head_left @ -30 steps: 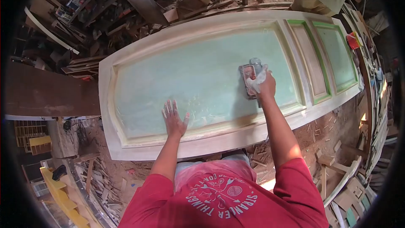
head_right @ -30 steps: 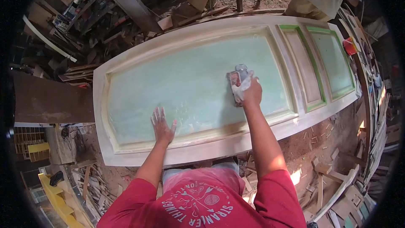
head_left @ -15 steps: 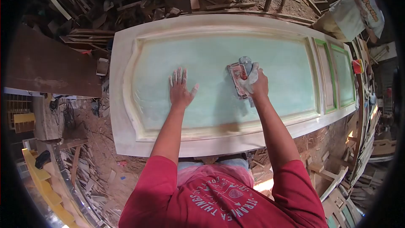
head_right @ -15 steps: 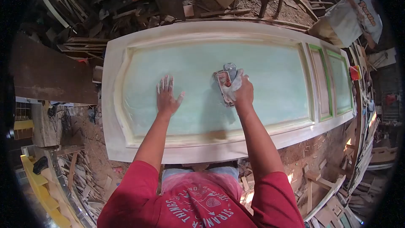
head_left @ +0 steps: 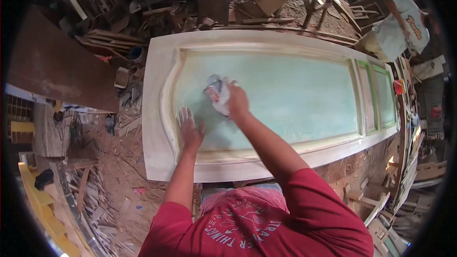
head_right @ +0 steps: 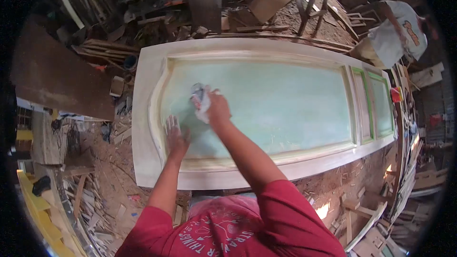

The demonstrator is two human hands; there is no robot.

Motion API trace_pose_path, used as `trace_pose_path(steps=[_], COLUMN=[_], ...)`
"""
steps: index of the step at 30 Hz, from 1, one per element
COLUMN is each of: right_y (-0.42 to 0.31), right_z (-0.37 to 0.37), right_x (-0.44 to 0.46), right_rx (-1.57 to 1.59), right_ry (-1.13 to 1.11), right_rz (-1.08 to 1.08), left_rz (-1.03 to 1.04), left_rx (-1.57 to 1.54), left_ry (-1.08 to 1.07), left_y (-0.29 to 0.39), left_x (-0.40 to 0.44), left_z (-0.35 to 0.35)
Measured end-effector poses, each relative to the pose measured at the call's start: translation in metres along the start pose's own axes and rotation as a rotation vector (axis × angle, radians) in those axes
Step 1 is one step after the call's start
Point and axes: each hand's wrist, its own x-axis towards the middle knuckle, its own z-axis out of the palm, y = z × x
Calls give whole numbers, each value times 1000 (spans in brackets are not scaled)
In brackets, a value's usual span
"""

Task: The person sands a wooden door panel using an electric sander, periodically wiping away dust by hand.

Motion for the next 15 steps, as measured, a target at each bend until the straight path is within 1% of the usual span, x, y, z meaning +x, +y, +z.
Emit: trace_pose_path(steps=[2,4,7,9,11,13,15], right_y=[-12,-26,-46,-32,-8,27,62], right_z=[26,44,34,32,27,11,-20], right_x=[1,3,-1,-5,-4,-3,-3], right_rx=[80,61,-41,-22,-44,-103,-101], right_ry=[73,12,-74,-20,24,57,68], right_rz=[-76,-80,-91,-101,-95,-67,19], left_rz=[-65,-160,3,10,-1,-24,-2], left_rx=[-127,-278,-244,-154,-32,123,126], left_ry=[-44,-80,165,121,53,-46,-19], left_y=[3,11,-8,-10,3,41,70], left_x=[-14,-25,-36,-28,-23,-10,1], left_z=[-6,-18,14,25,32,19,26])
